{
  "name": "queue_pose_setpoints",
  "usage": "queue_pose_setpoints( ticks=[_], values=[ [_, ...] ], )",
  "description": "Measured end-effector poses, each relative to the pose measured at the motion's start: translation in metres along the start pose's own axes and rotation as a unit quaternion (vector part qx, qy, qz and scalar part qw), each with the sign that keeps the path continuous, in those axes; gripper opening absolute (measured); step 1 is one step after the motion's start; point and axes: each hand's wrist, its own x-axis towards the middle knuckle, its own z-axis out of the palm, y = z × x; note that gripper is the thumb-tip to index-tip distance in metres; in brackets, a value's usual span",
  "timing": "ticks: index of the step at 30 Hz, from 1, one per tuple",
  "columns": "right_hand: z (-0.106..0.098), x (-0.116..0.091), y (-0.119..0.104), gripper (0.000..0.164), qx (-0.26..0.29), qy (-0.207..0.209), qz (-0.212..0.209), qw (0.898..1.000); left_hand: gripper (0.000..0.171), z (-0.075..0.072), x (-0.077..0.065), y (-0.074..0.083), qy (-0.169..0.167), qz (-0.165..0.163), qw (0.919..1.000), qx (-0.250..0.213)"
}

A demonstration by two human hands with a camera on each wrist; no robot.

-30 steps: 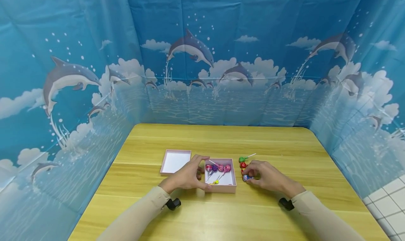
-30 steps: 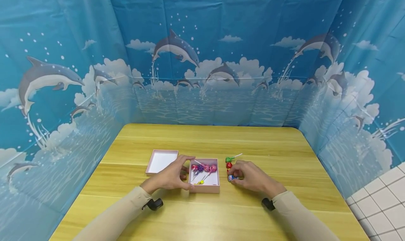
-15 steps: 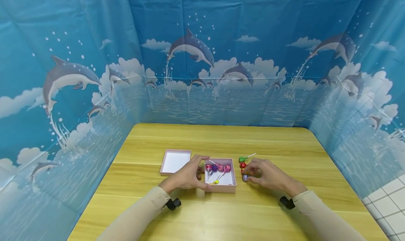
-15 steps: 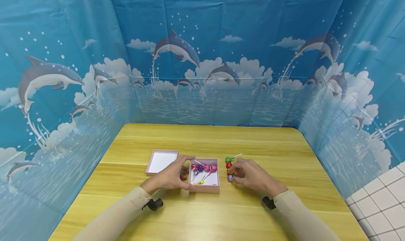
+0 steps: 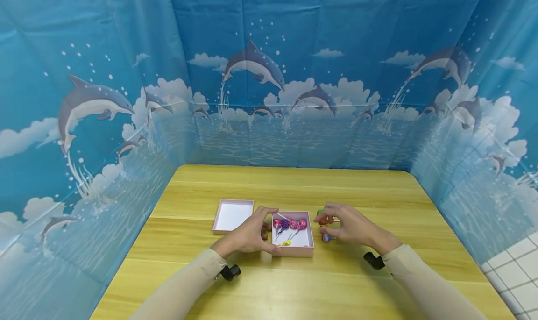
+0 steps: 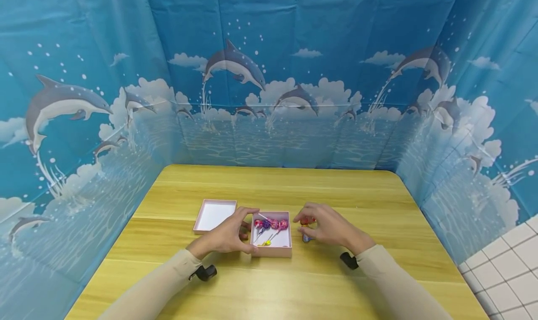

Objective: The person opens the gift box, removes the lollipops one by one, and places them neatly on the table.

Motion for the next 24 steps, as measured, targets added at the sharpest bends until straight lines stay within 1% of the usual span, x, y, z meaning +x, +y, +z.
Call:
queue_pose_setpoints(
  ticks=[7, 11, 14, 18, 21, 24],
  values=[
    [-0.006, 0.024, -0.015, 0.023, -0.008, -0.041, -0.053, 0.998, 0.124, 0.0, -0.001, 0.001, 0.0, -0.005, 1.0, -0.008],
    [-0.008, 0.041, -0.024, 0.022, -0.007, -0.078, -0.068, 0.995, 0.124, 0.001, -0.001, 0.001, 0.003, -0.01, 0.9998, -0.015],
    [-0.007, 0.054, -0.031, 0.023, -0.002, -0.108, -0.065, 0.992, 0.122, 0.001, 0.0, 0.0, 0.004, -0.01, 0.9998, -0.015],
    [-0.001, 0.07, -0.04, 0.027, -0.007, -0.148, -0.08, 0.986, 0.121, 0.0, 0.0, 0.0, 0.004, -0.008, 0.9999, -0.008],
    [0.005, 0.081, -0.043, 0.027, -0.014, -0.177, -0.103, 0.979, 0.12, -0.001, 0.0, -0.001, 0.002, -0.002, 1.0, -0.004],
    [0.011, 0.091, -0.045, 0.026, -0.008, -0.208, -0.116, 0.971, 0.12, -0.001, -0.001, 0.0, -0.002, 0.006, 1.0, -0.002]
  ],
)
